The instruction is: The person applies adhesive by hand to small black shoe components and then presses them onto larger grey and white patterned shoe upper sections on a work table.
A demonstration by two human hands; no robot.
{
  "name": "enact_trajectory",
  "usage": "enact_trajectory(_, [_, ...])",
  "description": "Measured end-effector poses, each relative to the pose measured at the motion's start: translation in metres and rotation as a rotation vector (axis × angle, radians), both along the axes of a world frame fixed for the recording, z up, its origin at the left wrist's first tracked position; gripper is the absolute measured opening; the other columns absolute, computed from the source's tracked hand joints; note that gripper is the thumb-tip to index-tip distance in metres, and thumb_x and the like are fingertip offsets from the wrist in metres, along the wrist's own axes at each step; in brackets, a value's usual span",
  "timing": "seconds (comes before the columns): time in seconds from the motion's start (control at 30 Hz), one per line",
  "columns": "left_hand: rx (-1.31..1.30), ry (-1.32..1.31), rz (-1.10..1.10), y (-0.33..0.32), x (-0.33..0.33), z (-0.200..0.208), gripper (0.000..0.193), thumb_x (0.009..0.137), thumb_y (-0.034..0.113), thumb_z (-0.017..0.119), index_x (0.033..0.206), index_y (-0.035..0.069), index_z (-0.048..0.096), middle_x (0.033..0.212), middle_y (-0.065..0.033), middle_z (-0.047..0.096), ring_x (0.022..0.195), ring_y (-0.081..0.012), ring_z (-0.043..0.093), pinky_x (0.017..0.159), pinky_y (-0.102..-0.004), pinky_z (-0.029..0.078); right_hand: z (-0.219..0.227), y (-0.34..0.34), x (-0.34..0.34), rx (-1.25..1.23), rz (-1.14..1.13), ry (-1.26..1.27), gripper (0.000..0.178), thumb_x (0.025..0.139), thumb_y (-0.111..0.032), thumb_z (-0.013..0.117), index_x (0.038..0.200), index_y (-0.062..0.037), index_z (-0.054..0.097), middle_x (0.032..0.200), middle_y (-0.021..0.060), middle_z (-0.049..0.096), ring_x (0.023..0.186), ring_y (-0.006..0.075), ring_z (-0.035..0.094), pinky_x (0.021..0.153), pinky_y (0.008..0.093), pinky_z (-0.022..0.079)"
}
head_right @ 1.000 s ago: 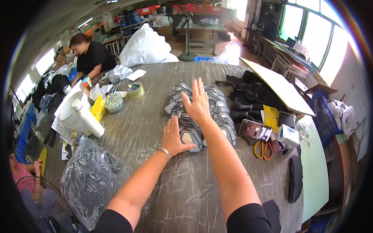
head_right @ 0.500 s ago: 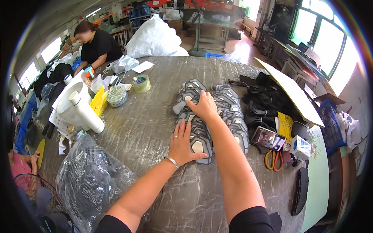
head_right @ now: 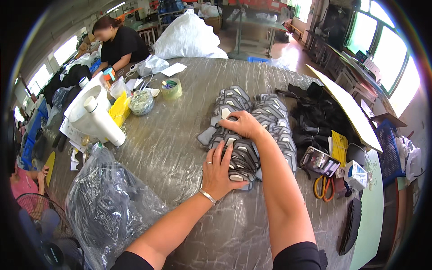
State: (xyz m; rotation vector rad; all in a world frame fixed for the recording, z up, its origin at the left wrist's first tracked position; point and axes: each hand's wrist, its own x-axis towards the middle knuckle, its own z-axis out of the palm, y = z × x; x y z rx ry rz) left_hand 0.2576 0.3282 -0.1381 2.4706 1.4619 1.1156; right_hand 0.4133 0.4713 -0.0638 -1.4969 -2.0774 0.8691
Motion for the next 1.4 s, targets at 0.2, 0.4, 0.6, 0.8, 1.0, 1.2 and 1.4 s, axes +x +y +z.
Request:
enact_trajectory(0.2, [-0.23,0.03,0.048,0.012,0.008,0.012,0.122,0.054,0.054,0.087,0.15,0.009,0.027,0.148,-0.018,0.031,0.128,-0.0406,0.036,0.101,-0.0524,0.037,-0.023,0.006,0.007,0.001,-0.215,0.156,0.062,0.076,-0.055,0.069,0.105,-0.0007,0.071,0.1,0.0194,0.07,0.098,0.0277,0.066,0.089,0.0355,0.049])
enact_trajectory(0.4, [-0.084,0.003,0.078,-0.004,0.009,0.008,0.116,0.053,0.048,0.088,0.147,0.01,0.033,0.141,-0.0179,0.036,0.122,-0.0392,0.04,0.097,-0.0514,0.038,-0.006,-0.015,-0.001,0.022,-0.08,0.145,0.057,0.079,-0.053,0.069,0.1,-0.0001,0.072,0.095,0.0178,0.07,0.091,0.0242,0.066,0.084,0.035,0.05])
enact_trajectory(0.6, [0.009,0.01,0.125,-0.028,0.008,0.027,0.113,0.052,0.04,0.091,0.146,0.012,0.036,0.139,-0.0177,0.037,0.12,-0.0381,0.041,0.097,-0.0506,0.037,0.005,-0.04,-0.004,0.081,-0.097,0.225,0.051,0.081,-0.047,0.07,0.099,0.0003,0.071,0.089,0.0158,0.07,0.087,0.0208,0.066,0.081,0.0334,0.05])
enact_trajectory(0.8, [-0.268,-0.031,0.051,-0.068,0.002,0.049,0.119,0.052,0.05,0.088,0.148,0.008,0.033,0.142,-0.0236,0.036,0.126,-0.0413,0.038,0.104,-0.0523,0.031,0.004,-0.07,-0.008,-0.001,-0.086,0.062,0.059,0.08,-0.052,0.069,0.107,0.0005,0.07,0.097,0.0248,0.07,0.096,0.0335,0.068,0.088,0.0378,0.051])
enact_trajectory(1.0, [-0.475,0.157,0.012,-0.054,-0.014,0.034,0.136,0.052,0.068,0.082,0.152,0.004,0.018,0.155,-0.0279,0.019,0.143,-0.0447,0.018,0.113,-0.0564,0.019,-0.014,-0.083,0.0,0.226,-0.209,0.296,0.051,0.1,-0.034,0.051,0.136,0.0019,0.051,0.146,0.026,0.043,0.141,0.0324,0.035,0.114,0.037,0.028])
enact_trajectory(1.2, [-0.524,0.13,-0.043,-0.029,-0.017,0.017,0.143,0.051,0.075,0.078,0.151,-0.005,0.013,0.156,-0.0315,0.012,0.146,-0.0466,0.009,0.115,-0.0588,0.014,-0.025,-0.117,-0.017,0.221,-0.077,-0.239,0.073,0.09,-0.051,0.056,0.145,-0.0051,0.042,0.156,0.0233,0.025,0.144,0.0425,0.022,0.115,0.0484,0.026])
enact_trajectory(1.4, [-0.61,0.211,-0.085,-0.069,-0.024,0.014,0.148,0.05,0.083,0.072,0.149,-0.009,0.012,0.156,-0.0324,0.007,0.146,-0.0473,0.004,0.118,-0.0538,0.01,-0.025,-0.155,-0.021,0.026,-0.027,-0.388,0.087,0.085,-0.068,0.052,0.151,-0.0138,0.034,0.16,0.0184,0.017,0.146,0.0417,0.018,0.114,0.0556,0.024])
